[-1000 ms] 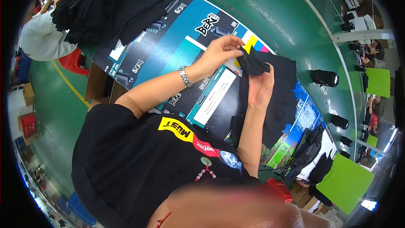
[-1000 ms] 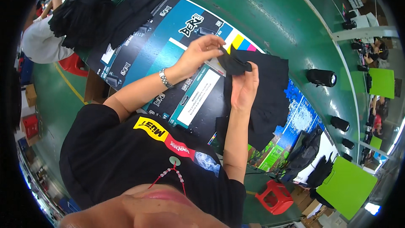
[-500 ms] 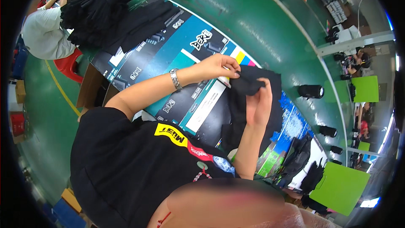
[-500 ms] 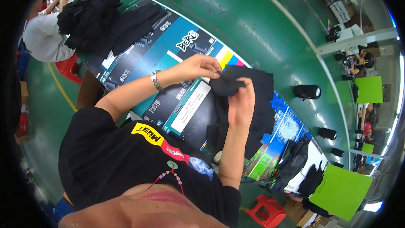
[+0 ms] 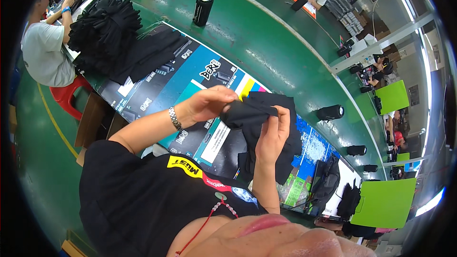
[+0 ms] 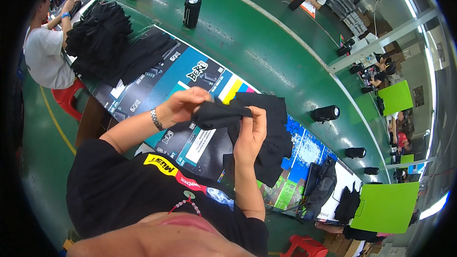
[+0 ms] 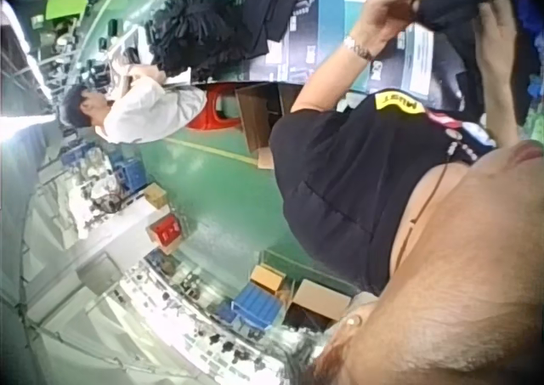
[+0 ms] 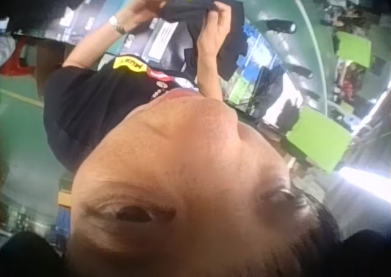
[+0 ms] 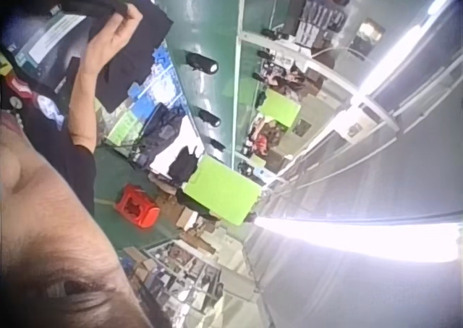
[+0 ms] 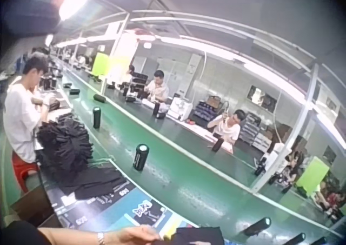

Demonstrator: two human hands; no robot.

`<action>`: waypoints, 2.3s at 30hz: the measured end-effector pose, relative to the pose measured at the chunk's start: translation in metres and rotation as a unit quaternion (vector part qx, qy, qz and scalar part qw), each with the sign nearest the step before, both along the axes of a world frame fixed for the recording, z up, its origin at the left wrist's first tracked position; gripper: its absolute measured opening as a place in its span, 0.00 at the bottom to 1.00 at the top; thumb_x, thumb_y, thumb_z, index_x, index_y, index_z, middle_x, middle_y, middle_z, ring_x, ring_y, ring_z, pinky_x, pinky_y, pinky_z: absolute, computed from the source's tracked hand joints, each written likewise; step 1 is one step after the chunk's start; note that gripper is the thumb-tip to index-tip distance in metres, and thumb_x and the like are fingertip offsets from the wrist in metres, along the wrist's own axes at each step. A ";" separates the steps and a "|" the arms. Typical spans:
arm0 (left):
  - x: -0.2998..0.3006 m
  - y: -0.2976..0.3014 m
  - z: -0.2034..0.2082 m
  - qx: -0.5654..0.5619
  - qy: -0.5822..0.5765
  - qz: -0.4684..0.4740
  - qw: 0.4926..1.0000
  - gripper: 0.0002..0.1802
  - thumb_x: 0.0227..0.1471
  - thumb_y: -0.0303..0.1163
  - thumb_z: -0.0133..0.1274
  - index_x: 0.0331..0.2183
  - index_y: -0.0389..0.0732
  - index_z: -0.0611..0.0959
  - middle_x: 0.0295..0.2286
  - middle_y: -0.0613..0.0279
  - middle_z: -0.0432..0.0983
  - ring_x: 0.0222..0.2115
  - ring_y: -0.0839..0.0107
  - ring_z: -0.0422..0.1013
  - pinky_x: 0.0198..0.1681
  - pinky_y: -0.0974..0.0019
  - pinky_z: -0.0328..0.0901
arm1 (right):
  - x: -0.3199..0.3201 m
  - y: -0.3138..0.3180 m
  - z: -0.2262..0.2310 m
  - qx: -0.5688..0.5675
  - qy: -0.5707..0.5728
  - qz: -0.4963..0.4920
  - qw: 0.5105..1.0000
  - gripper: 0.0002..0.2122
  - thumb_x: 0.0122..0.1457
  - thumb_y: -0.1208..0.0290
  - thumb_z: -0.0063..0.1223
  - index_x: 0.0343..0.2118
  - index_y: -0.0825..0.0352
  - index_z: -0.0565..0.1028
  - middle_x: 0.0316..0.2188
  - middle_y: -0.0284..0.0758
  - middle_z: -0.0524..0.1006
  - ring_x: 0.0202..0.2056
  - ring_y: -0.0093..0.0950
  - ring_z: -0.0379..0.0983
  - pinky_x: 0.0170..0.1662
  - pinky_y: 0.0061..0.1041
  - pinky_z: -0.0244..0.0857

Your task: The person takes fabric pouches by hand and places them one by one into cylindrical containers.

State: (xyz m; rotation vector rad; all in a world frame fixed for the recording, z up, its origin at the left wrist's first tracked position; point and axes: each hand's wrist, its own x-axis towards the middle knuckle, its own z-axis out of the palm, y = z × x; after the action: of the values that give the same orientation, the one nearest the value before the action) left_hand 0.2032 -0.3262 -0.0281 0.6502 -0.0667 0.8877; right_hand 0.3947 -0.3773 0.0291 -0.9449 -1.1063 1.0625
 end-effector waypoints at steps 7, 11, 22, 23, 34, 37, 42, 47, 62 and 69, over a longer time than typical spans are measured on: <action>-0.012 -0.008 0.030 0.256 0.231 -0.003 0.939 0.14 0.52 0.34 0.54 0.21 0.33 0.80 0.27 0.63 0.73 0.29 0.77 0.68 0.33 0.73 0.62 | 0.004 0.005 0.011 -0.157 0.182 0.177 0.954 0.05 0.62 0.69 0.45 0.36 0.64 0.68 0.31 0.28 0.71 0.32 0.18 0.69 0.36 0.19 0.64; -0.012 0.001 0.023 0.155 0.174 0.012 0.972 0.13 0.50 0.34 0.56 0.22 0.34 0.80 0.30 0.59 0.74 0.31 0.75 0.69 0.35 0.74 0.63 | 0.021 0.013 0.001 -0.156 0.176 0.335 0.912 0.08 0.59 0.68 0.46 0.35 0.68 0.69 0.30 0.30 0.72 0.33 0.18 0.70 0.38 0.20 0.65; 0.005 0.007 0.042 0.380 0.293 -0.077 0.874 0.17 0.48 0.35 0.59 0.21 0.31 0.76 0.23 0.59 0.72 0.27 0.70 0.66 0.35 0.65 0.61 | 0.035 0.002 0.013 -0.156 0.038 0.444 0.881 0.13 0.60 0.65 0.48 0.29 0.74 0.75 0.25 0.26 0.72 0.30 0.13 0.62 0.33 0.17 0.57; 0.000 0.011 0.044 0.406 0.339 -0.064 0.846 0.14 0.46 0.33 0.60 0.23 0.31 0.77 0.24 0.59 0.73 0.28 0.70 0.67 0.36 0.65 0.62 | 0.033 0.002 0.020 -0.117 -0.017 0.423 0.898 0.13 0.62 0.65 0.46 0.29 0.72 0.74 0.24 0.25 0.70 0.29 0.13 0.61 0.32 0.17 0.57; 0.006 0.012 0.047 0.340 0.166 -0.156 0.912 0.20 0.40 0.41 0.65 0.22 0.32 0.79 0.22 0.57 0.75 0.29 0.65 0.69 0.39 0.61 0.60 | 0.044 0.003 0.021 -0.026 -0.062 0.604 0.794 0.11 0.61 0.69 0.46 0.29 0.73 0.72 0.22 0.30 0.69 0.28 0.15 0.61 0.30 0.20 0.56; -0.003 0.006 0.051 0.254 0.167 -0.142 0.942 0.20 0.39 0.41 0.66 0.19 0.35 0.77 0.20 0.58 0.74 0.26 0.67 0.66 0.36 0.62 0.57 | 0.031 0.014 0.004 0.181 -0.016 0.536 0.824 0.12 0.59 0.69 0.48 0.25 0.74 0.73 0.23 0.32 0.71 0.26 0.17 0.63 0.29 0.21 0.57; 0.004 0.022 0.048 0.501 0.215 -0.220 0.809 0.20 0.41 0.40 0.65 0.22 0.33 0.77 0.26 0.55 0.72 0.28 0.61 0.67 0.37 0.58 0.60 | 0.047 0.018 -0.001 -0.060 -0.017 0.480 0.875 0.12 0.60 0.67 0.49 0.31 0.74 0.75 0.28 0.26 0.73 0.33 0.14 0.65 0.38 0.17 0.60; 0.002 0.036 0.057 0.319 0.430 0.002 0.844 0.16 0.55 0.36 0.52 0.41 0.34 0.76 0.34 0.66 0.73 0.35 0.79 0.66 0.40 0.73 0.63 | 0.032 0.029 0.001 -0.182 -0.002 0.310 0.933 0.14 0.62 0.65 0.46 0.37 0.73 0.76 0.33 0.28 0.76 0.36 0.14 0.68 0.41 0.15 0.61; -0.049 0.095 0.040 0.019 0.292 0.229 0.928 0.07 0.52 0.34 0.56 0.31 0.41 0.80 0.28 0.69 0.76 0.27 0.82 0.71 0.32 0.79 0.64 | -0.031 0.168 -0.017 -0.069 0.119 0.277 0.951 0.06 0.62 0.71 0.45 0.38 0.66 0.71 0.34 0.27 0.73 0.38 0.17 0.70 0.44 0.19 0.64; -0.067 0.222 0.011 0.070 0.356 0.514 0.777 0.10 0.51 0.28 0.55 0.33 0.31 0.80 0.26 0.64 0.77 0.27 0.80 0.70 0.30 0.77 0.64 | -0.101 0.302 -0.049 0.091 -0.134 -0.084 0.983 0.03 0.54 0.75 0.54 0.30 0.68 0.73 0.29 0.38 0.75 0.29 0.31 0.73 0.31 0.28 0.66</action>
State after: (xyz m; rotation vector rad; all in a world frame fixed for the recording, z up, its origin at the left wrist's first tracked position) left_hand 0.1364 -0.1046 -0.0170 1.1610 1.0153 1.6267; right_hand 0.2935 -0.0754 -0.0196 -1.0342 -1.2958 0.6956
